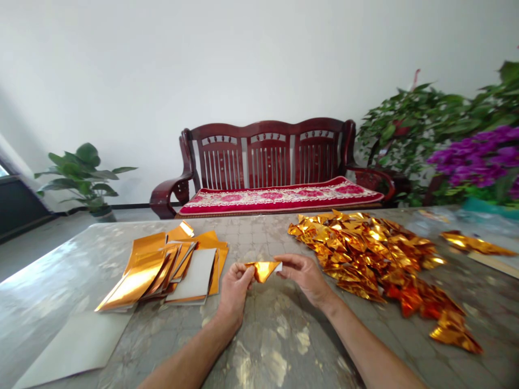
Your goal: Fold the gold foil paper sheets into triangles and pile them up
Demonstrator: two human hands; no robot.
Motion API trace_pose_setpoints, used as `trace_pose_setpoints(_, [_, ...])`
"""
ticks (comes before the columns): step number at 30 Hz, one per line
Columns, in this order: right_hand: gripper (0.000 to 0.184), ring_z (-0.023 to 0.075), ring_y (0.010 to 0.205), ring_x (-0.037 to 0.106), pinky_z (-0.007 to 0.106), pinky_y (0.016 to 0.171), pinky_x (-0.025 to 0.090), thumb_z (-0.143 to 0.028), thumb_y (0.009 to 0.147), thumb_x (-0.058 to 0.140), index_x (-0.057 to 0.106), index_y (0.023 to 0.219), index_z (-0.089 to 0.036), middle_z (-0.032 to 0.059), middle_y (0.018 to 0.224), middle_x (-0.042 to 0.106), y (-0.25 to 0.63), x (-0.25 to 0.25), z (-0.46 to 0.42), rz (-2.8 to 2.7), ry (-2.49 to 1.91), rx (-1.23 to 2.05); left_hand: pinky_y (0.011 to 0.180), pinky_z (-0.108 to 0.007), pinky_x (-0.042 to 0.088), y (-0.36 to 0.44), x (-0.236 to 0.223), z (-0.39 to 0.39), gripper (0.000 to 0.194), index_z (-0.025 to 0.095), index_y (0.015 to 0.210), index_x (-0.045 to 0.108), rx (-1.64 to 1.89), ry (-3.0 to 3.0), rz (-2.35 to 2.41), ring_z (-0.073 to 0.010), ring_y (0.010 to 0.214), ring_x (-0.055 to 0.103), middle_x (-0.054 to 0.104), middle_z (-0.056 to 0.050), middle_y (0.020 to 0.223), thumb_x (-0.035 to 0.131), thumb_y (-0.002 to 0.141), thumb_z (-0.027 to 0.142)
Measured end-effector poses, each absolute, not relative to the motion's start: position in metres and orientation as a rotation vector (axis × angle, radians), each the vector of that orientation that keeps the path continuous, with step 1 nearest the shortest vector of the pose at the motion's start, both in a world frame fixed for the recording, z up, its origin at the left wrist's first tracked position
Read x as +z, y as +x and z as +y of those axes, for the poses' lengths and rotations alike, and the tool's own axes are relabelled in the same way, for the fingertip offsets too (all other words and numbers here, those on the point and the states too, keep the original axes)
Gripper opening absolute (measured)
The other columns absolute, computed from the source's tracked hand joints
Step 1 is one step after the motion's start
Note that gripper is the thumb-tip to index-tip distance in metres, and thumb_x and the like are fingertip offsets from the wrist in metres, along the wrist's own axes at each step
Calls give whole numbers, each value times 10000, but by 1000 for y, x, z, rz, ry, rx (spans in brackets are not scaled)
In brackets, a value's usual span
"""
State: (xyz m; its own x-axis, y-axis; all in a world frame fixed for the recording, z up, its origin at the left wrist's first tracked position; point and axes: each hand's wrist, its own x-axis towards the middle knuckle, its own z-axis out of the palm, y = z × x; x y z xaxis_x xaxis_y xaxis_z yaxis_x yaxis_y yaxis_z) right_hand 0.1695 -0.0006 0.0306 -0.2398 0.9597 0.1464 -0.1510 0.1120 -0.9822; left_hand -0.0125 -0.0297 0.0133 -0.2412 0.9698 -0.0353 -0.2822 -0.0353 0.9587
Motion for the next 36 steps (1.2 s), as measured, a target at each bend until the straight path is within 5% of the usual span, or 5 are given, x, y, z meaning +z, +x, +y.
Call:
trace_pose_setpoints(22, [270,113,593,538,241,578,415,-284,628,745,676,862,-169,-27,663,639,168,29,2,-1371,-996,1217,506,-165,395,-15,5,-28,301,174,733,513,1493,1054,1098,-71,506,524,603,42,575,759,679,339])
trace_pose_setpoints(27, [132,109,550,489,239,540,383,-277,657,683,637,727,-176,-31,600,589,168,27,1,-1473,-1057,1086,495,-176,404,-20,-1,-23,287,181,757,507,1464,1165,1123,-83,513,532,595,51,602,753,683,310])
trace_pose_setpoints(36, [87,140,677,544,256,657,428,-243,739,610,628,811,-197,-23,697,598,174,22,4,-1691,-1044,842,638,-210,448,-33,-2,-20,165,202,946,562,1473,1686,1223,-112,665,573,588,33,746,637,799,208])
